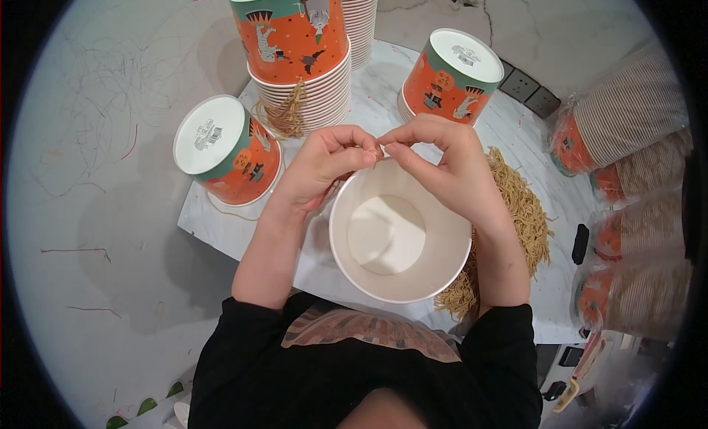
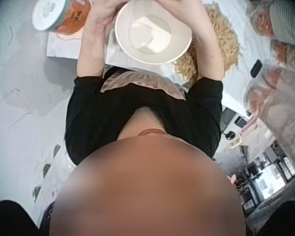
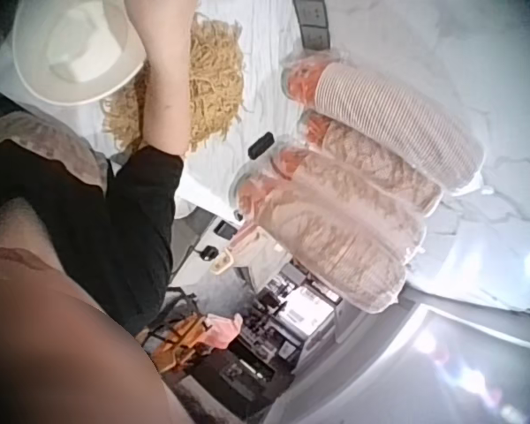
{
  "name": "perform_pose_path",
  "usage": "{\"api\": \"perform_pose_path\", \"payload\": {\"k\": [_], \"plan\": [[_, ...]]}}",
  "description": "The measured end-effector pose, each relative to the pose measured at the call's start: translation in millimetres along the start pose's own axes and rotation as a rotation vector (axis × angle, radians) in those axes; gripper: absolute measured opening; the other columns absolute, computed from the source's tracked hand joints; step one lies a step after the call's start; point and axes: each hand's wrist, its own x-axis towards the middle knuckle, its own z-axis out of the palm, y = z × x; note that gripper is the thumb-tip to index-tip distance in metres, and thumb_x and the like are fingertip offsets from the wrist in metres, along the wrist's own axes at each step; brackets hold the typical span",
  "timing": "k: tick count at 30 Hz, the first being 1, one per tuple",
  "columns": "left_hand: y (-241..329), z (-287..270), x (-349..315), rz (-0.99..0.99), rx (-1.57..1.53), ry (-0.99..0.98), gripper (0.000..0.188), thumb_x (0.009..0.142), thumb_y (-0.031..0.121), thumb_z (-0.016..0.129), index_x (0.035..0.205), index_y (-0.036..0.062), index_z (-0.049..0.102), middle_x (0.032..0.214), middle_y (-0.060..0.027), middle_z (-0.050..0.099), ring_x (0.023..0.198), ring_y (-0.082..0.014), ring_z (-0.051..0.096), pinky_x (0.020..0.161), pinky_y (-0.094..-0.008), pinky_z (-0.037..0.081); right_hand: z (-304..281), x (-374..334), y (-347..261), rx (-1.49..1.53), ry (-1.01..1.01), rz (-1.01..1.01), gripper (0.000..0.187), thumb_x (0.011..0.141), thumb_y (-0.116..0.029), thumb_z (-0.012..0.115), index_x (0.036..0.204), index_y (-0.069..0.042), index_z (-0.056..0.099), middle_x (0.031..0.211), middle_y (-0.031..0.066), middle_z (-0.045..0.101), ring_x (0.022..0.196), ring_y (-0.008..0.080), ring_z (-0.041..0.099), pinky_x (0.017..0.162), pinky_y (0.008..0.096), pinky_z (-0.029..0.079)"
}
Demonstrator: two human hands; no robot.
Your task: Attaching elastic strings to paper buckets to serve as handles.
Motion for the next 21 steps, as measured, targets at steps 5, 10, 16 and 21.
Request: {"api": "perform_pose_path", "payload": {"k": [5,10,16,21], "plan": [[-1,-1,-1,0.041,0.072,0.013,0.008,0.090,0.003,0.073,0.096,0.0006,0.068,0.093,-0.0018,0.071,0.079,-0.0054,0.066,0.071,-0.0195,0.053,1,-1,-6,-0.081,-0.049,0.005,0.014,0.083,-0.010,0.072,0.090,0.002,0.075,0.083,0.0143,0.073,0.079,0.0276,0.071,0.070,0.0355,0.054],[-2,1,-1,0.078,0.218,0.026,0.010,0.086,0.000,0.074,0.093,0.0010,0.067,0.102,-0.0021,0.066,0.091,-0.0075,0.062,0.083,-0.0227,0.050,1,-2,-4,-0.218,-0.018,-0.065,0.011,0.081,-0.011,0.073,0.086,-0.001,0.075,0.080,0.0107,0.073,0.075,0.0258,0.070,0.094,0.0418,0.050],[-6,0,0,0.190,0.437,0.078,0.009,0.085,-0.004,0.073,0.091,0.0002,0.067,0.103,-0.0027,0.064,0.090,-0.0063,0.059,0.080,-0.0213,0.047,3,-3,-1,-0.322,-0.020,-0.088,0.009,0.079,-0.012,0.073,0.082,-0.004,0.073,0.076,0.0069,0.071,0.073,0.0223,0.069,0.109,0.0464,0.040],[2,12,-2,0.183,0.436,0.121,0.004,0.090,0.003,0.071,0.093,0.0018,0.071,0.100,0.0009,0.065,0.077,-0.0013,0.056,0.067,-0.0181,0.042,4,-2,-2,-0.389,0.008,-0.143,0.008,0.078,-0.012,0.072,0.080,-0.005,0.069,0.072,0.0049,0.067,0.071,0.0219,0.067,0.108,0.0467,0.042]]}}
